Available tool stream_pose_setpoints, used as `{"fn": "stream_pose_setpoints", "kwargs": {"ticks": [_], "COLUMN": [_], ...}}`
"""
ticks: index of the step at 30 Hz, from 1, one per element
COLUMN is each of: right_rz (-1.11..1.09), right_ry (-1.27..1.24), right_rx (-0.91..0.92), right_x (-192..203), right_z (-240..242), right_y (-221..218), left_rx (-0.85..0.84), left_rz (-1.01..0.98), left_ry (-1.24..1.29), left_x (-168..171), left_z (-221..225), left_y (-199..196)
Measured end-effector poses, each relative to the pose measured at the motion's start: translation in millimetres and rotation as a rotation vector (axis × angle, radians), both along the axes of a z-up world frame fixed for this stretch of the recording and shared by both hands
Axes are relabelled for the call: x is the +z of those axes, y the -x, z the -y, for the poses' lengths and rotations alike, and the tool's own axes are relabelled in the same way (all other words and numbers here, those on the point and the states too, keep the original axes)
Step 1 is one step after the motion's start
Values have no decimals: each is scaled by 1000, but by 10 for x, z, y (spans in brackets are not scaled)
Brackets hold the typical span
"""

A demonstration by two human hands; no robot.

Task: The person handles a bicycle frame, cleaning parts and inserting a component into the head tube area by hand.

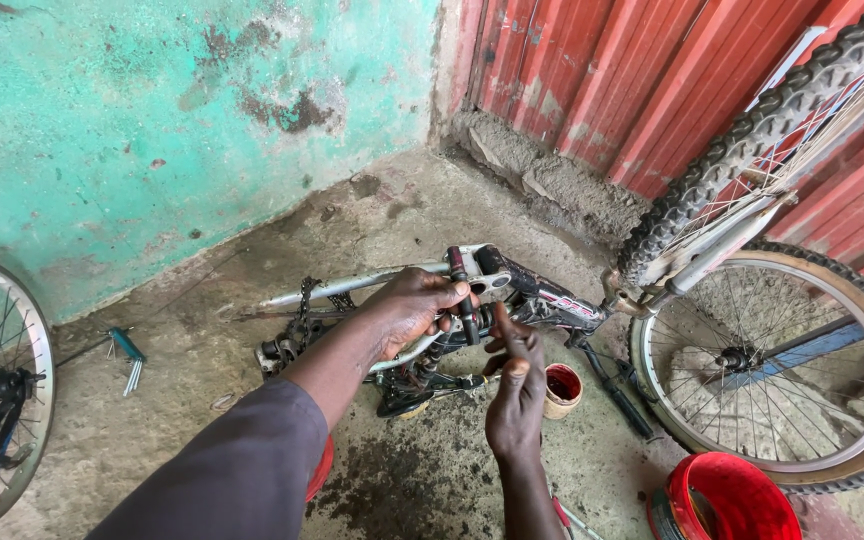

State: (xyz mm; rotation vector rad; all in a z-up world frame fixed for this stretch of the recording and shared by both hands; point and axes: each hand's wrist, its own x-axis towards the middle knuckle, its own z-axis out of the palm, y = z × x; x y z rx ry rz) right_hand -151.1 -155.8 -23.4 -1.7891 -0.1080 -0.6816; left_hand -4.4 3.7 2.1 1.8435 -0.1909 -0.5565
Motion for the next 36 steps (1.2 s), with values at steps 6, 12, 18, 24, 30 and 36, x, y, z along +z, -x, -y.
{"fn": "stream_pose_setpoints", "kwargs": {"ticks": [6,12,18,24,30,36], "right_rz": [114,-69,-313,-491,-608,-734], "right_ry": [72,-209,-40,-6,-187,-593], "right_rx": [-206,-206,-151,26,110,235], "right_x": [-31,537,1054,1114,1105,855], "right_z": [-85,68,102,86,136,307], "right_y": [41,100,159,193,227,300], "left_rx": [309,-99,-241,-338,-376,-393], "left_rz": [-74,734,995,1305,1434,1314], "left_ry": [130,-552,-534,-609,-626,-580], "left_x": [736,611,820,692,638,532], "left_z": [41,33,74,149,164,130], "left_y": [508,459,694,635,622,605]}}
